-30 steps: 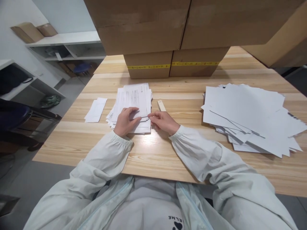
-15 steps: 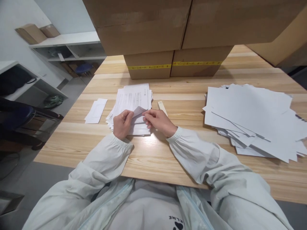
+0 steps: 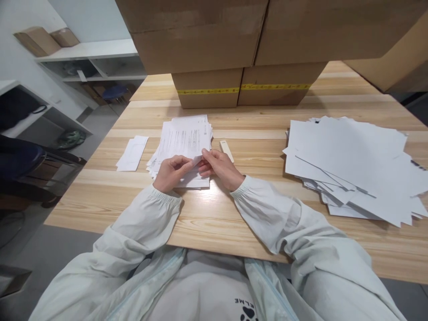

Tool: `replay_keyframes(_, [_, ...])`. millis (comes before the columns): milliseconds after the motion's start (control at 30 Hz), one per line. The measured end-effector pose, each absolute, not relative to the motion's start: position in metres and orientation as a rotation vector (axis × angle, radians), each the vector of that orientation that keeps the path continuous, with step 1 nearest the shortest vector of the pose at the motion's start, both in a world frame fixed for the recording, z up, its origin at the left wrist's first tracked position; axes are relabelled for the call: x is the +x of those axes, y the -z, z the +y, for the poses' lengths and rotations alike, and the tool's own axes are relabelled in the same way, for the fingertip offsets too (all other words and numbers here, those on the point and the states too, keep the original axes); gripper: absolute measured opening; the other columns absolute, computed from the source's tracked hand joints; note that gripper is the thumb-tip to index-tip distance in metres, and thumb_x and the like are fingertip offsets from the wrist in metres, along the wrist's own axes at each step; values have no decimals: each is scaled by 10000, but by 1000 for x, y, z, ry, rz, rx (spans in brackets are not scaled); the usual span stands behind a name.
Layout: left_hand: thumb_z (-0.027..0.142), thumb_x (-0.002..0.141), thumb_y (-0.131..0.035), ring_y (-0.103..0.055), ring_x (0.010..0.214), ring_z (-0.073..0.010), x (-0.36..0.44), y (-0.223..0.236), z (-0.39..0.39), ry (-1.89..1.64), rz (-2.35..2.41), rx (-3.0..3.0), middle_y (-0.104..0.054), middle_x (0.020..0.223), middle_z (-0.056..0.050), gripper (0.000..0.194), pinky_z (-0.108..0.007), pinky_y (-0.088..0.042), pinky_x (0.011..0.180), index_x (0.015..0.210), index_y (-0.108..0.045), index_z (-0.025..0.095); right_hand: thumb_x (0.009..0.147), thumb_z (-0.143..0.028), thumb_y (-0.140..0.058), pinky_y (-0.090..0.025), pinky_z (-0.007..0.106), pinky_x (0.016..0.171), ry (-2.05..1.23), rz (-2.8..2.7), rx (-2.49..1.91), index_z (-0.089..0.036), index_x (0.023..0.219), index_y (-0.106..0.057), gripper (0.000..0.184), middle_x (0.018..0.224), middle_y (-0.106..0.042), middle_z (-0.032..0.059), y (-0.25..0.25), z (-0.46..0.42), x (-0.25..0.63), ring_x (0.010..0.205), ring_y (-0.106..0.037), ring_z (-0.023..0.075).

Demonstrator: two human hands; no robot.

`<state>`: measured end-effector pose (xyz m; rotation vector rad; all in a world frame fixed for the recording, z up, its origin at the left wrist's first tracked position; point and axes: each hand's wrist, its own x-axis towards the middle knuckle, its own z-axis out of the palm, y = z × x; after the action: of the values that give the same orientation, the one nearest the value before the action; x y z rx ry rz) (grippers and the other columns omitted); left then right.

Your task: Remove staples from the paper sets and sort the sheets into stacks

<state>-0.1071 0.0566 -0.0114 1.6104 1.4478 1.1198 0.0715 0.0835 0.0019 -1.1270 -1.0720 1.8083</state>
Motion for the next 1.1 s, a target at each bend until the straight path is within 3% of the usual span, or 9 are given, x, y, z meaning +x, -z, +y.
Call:
replay_keyframes(233, [441,718,-755,-604,688,-154,-110,9,61,-1121,1361,1504,-737,731,-32,251,-309,-465,676,746,-754,191,994,-325,-559,-576,220,552,-1807,-1048,-1143,-153,812,-598,253,809,-674,54,-3,82,71,617,-637,102])
replay_keyframes(433, [391,704,-727,-488,548,-103,-111,9,63,-1112,1324,1425,-602,585,22,226,-257,-389,551,684,-668,174,985,-277,-557,-582,222,568,-1786,-1015,-1179,-159,785,-583,233,784,-663,40,-3,81,68,625,-629,96])
replay_keyframes(533, [372,727,-713,-443,518,-85,-110,11,62,-1195,1347,1401,-526,559,51,232,-230,-343,516,685,-576,189,922,-352,-645,-579,241,572,-1732,-994,-1196,-184,807,-562,219,757,-650,13,1,79,67,645,-637,113])
replay_keyframes(667, [459,840,-633,-303,448,-81,-110,20,61,-1501,1577,1208,-337,505,111,275,-227,-246,463,823,-473,236,742,-415,-783,-503,224,540,-1616,-994,-1180,-222,863,-517,351,671,-590,-58,13,78,67,594,-570,104])
replay_keyframes(767, [557,888,-567,-445,556,-99,-113,31,65,-1755,1690,1066,-450,606,79,336,-224,-354,547,894,-449,242,672,-283,-779,-400,201,523,-1558,-1101,-1108,-226,912,-536,347,596,-508,-103,22,78,69,537,-469,79])
replay_keyframes(867, [587,907,-503,-579,808,-122,-117,40,71,-1961,1706,917,-578,825,16,352,-232,-451,727,922,-434,243,667,-219,-706,-376,213,537,-1505,-1204,-1104,-202,869,-623,219,614,-494,-82,24,77,70,561,-435,79])
replay_keyframes(967, [594,927,-444,-594,898,-125,-118,42,74,-2011,1763,876,-587,903,-2,347,-233,-471,791,921,-428,247,673,-200,-663,-437,235,571,-1502,-1238,-1149,-184,805,-694,136,680,-560,-34,19,75,71,629,-474,102])
replay_keyframes(1100, [598,952,-429,-593,861,-138,-108,32,60,-1983,1811,1102,-584,884,-8,363,-253,-484,801,927,-461,238,689,-188,-679,-582,297,638,-1637,-1126,-1189,-181,840,-741,163,704,-579,-9,10,73,70,654,-498,123])
